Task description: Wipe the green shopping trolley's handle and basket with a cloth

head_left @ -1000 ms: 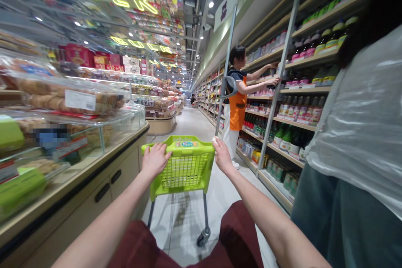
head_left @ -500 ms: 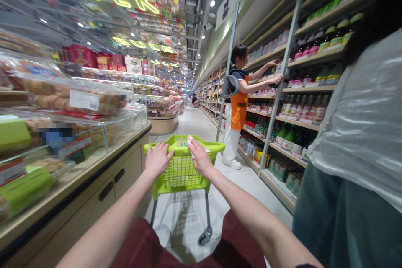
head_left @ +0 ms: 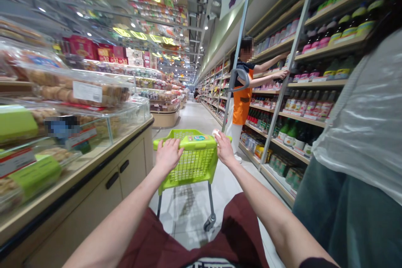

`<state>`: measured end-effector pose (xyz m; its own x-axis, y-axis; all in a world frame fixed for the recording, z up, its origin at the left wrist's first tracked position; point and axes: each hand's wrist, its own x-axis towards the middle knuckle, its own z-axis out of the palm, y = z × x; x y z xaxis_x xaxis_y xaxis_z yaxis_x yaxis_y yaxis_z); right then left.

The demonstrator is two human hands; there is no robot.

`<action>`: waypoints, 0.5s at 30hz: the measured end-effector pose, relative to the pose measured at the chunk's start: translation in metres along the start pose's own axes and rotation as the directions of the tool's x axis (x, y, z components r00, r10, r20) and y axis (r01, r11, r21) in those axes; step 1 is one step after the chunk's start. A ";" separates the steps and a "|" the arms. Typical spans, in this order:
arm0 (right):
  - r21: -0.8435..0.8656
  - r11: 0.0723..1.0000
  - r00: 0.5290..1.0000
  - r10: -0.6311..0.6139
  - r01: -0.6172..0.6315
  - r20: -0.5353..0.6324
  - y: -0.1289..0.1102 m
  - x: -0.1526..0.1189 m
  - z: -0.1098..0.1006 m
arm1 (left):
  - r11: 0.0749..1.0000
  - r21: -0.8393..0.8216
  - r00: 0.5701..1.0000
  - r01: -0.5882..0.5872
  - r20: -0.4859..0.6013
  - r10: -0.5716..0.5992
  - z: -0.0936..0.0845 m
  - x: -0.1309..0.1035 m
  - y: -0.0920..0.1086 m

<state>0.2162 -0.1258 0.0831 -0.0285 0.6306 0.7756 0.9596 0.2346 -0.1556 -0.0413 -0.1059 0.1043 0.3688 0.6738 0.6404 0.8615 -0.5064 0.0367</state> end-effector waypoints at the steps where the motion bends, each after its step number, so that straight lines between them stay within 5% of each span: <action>1: 0.006 1.000 1.000 0.013 -0.013 -0.017 0.004 0.000 0.000 | 1.000 -0.009 1.000 -0.013 0.002 0.013 -0.001 -0.001 0.004; 6: 0.062 0.995 0.993 0.086 -0.081 -0.078 0.023 0.005 0.000 | 0.994 -0.037 0.994 -0.098 0.039 0.099 -0.002 0.002 0.014; 9: 0.088 0.991 0.990 0.113 -0.105 -0.084 0.026 0.011 0.003 | 0.998 -0.045 0.998 -0.047 0.049 0.050 -0.002 0.005 0.008; 15: 0.156 0.983 0.994 0.102 -0.093 -0.049 -0.005 0.021 0.009 | 1.000 -0.010 0.995 0.016 0.095 -0.015 -0.005 0.012 -0.007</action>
<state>0.2084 -0.1069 0.0949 0.0834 0.6139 0.7850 0.9027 0.2871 -0.3205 -0.0448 -0.0972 0.1152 0.3873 0.7294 0.5639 0.8637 -0.5011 0.0550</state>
